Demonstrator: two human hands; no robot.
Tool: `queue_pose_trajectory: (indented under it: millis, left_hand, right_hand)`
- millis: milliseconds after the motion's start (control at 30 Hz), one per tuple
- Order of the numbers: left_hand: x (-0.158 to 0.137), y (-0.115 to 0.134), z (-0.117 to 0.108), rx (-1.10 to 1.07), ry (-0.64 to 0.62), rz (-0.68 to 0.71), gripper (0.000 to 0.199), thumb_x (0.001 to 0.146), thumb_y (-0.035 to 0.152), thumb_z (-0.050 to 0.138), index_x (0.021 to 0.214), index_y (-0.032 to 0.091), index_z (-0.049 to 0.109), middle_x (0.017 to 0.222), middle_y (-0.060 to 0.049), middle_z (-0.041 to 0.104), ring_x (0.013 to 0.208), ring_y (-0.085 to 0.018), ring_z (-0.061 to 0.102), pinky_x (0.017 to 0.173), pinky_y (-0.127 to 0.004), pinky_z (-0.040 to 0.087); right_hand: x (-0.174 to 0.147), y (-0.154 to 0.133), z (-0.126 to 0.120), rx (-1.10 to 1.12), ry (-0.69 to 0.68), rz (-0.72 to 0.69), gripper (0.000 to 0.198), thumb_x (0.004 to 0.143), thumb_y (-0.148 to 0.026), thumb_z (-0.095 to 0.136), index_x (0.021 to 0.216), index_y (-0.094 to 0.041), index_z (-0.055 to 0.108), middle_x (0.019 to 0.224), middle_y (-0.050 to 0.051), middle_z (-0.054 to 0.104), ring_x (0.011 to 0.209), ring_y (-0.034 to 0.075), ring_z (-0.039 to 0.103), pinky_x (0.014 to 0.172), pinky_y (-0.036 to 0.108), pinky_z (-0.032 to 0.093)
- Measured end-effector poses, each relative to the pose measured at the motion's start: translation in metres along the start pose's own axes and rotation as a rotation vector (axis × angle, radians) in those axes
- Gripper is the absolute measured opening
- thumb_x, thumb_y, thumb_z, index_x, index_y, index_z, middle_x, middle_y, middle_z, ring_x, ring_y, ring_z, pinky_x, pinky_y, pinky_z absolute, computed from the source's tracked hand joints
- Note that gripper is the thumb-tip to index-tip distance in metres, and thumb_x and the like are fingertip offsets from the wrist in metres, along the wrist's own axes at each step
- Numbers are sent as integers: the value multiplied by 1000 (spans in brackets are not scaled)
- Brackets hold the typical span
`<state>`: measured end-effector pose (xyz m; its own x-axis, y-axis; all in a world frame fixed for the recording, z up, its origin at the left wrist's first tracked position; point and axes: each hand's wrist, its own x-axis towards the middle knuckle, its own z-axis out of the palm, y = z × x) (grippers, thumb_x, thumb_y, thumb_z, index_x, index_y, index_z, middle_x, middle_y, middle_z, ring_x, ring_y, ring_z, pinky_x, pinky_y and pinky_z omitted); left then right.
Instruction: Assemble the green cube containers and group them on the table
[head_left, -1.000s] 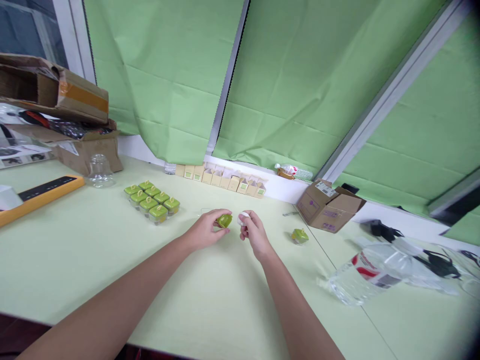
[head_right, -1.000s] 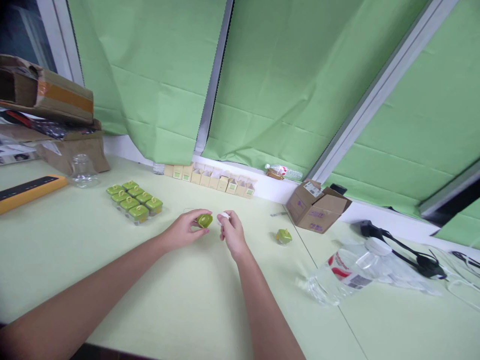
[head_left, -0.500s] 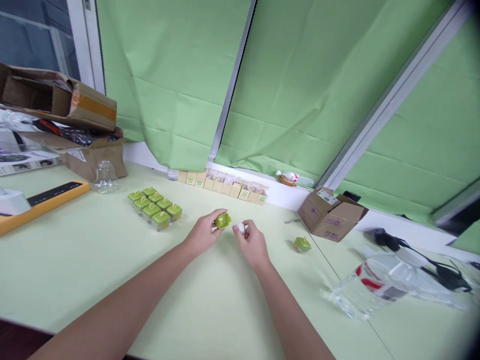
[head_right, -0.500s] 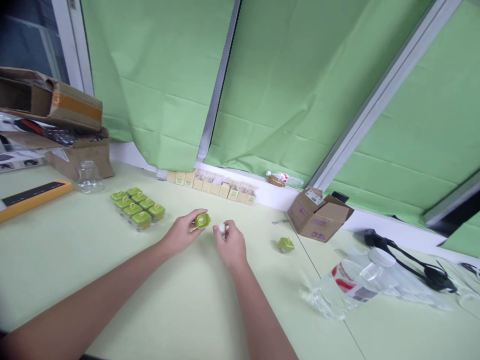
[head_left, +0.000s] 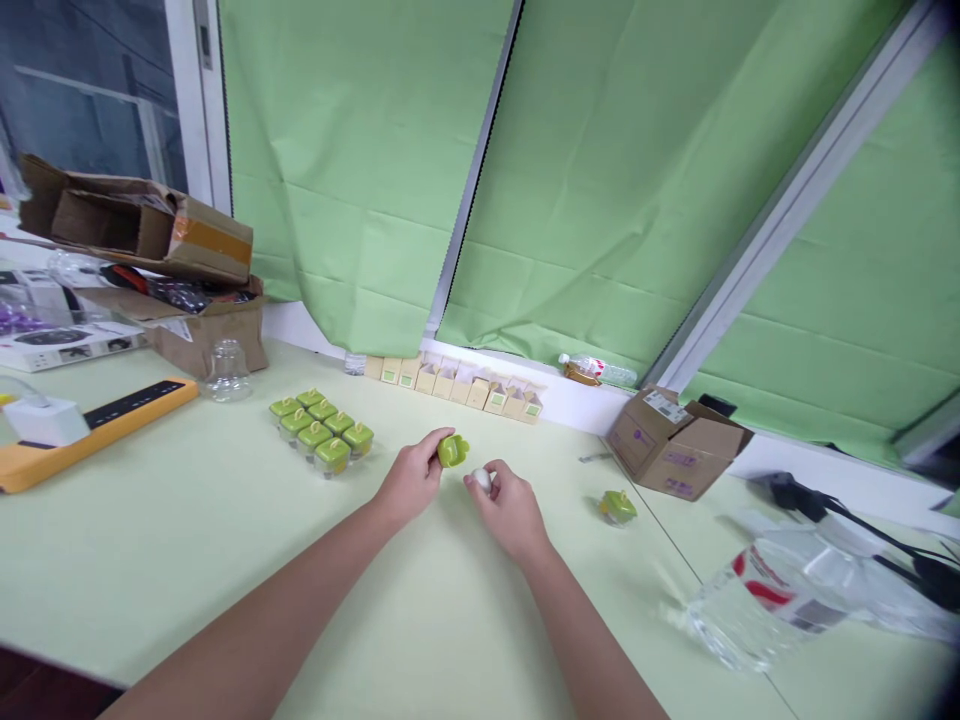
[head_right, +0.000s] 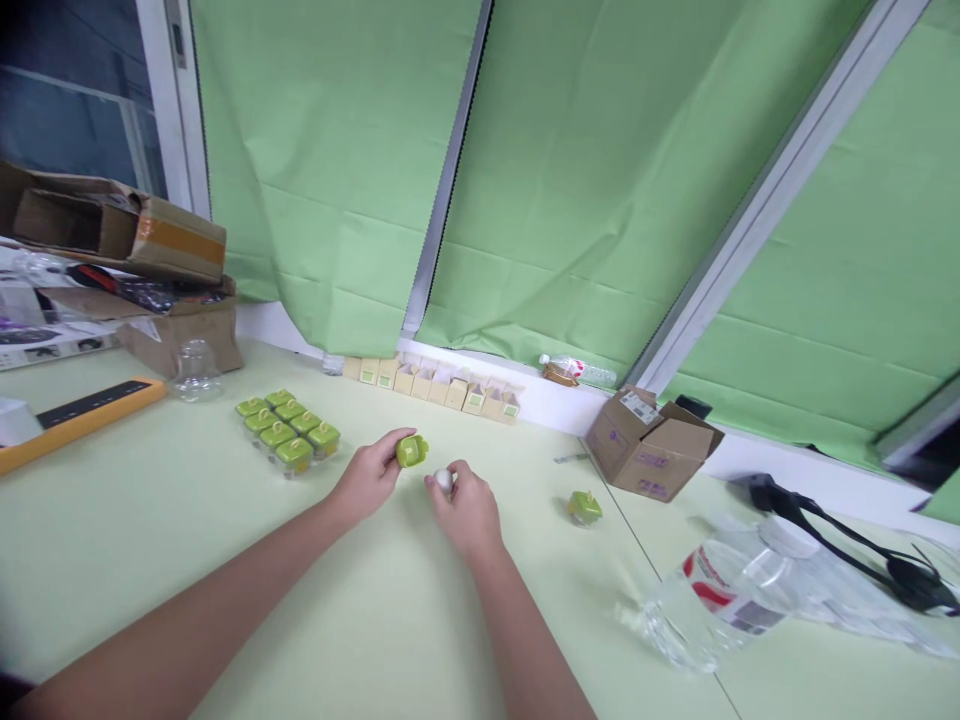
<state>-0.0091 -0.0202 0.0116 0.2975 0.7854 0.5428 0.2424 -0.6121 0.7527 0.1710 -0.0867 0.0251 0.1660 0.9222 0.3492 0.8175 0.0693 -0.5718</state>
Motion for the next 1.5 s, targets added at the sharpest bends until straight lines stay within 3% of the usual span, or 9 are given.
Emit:
queue_pose_trajectory:
  millis: [333, 400, 500, 567, 700, 833, 967, 1167, 1500]
  left_hand:
    - [1, 2, 1, -176, -28, -75, 50, 83, 14, 45, 131, 23, 53, 93, -3, 71, 73, -14, 69, 70, -27, 54]
    - [1, 3, 0, -188, -33, -68, 50, 82, 13, 44, 130, 22, 53, 96, -3, 70, 72, -14, 68, 69, -26, 54]
    - [0, 4, 0, -213, -74, -48, 50, 82, 11, 43, 130, 22, 54, 96, -3, 69, 72, -13, 68, 69, -25, 52]
    - [-2, 5, 3, -225, -134, -17, 49, 83, 10, 44, 129, 22, 56, 92, -2, 69, 73, -13, 67, 69, -24, 51]
    - [-6, 10, 8, -228, -224, 63, 51, 83, 8, 43, 129, 21, 58, 99, -4, 69, 85, -15, 65, 76, -24, 50]
    - [-9, 15, 9, -202, -288, 74, 56, 79, 3, 41, 128, 22, 60, 103, -3, 70, 87, -15, 64, 77, -24, 48]
    - [-12, 21, 7, -218, -324, 65, 56, 76, 2, 41, 126, 21, 59, 98, -2, 69, 80, -14, 63, 75, -24, 48]
    - [-15, 34, 7, -110, -359, 42, 55, 78, 10, 52, 131, 24, 54, 87, 0, 65, 63, -11, 54, 58, -21, 42]
    - [-12, 30, 7, -143, -344, 16, 47, 80, 19, 60, 127, 25, 59, 98, 0, 69, 79, -14, 61, 75, -24, 47]
  right_hand:
    - [-4, 4, 3, -121, -109, 17, 34, 79, -54, 66, 92, -22, 61, 77, 5, 63, 69, 22, 55, 61, 30, 32]
    - [-4, 0, -5, -75, 1, -34, 36, 80, -53, 67, 98, -22, 63, 81, 6, 62, 72, 22, 56, 64, 32, 37]
    - [-3, -11, -18, 102, 293, -194, 22, 89, -42, 60, 99, -22, 65, 86, 6, 59, 80, 21, 56, 73, 34, 45]
    - [-3, -17, -21, 202, 370, -320, 16, 92, -33, 57, 97, -23, 68, 92, 7, 58, 89, 21, 56, 79, 35, 48]
    - [-2, -18, -15, 222, 186, -410, 16, 87, -20, 61, 94, -26, 74, 110, 8, 57, 104, 23, 56, 92, 40, 49]
    - [-1, -14, -9, 304, 26, -271, 19, 81, -13, 60, 88, -25, 74, 110, 7, 56, 95, 20, 60, 75, 33, 53]
    - [-1, -15, -9, 321, 7, -234, 17, 79, -11, 58, 80, -22, 70, 108, 7, 53, 96, 20, 60, 66, 28, 52]
    - [-1, -12, -6, 325, 4, -265, 17, 78, -7, 53, 79, -20, 64, 110, 7, 51, 94, 18, 60, 66, 27, 51]
    - [-1, -12, -3, 249, 16, -249, 20, 79, -11, 58, 81, -24, 74, 106, 4, 61, 85, 16, 62, 66, 28, 48]
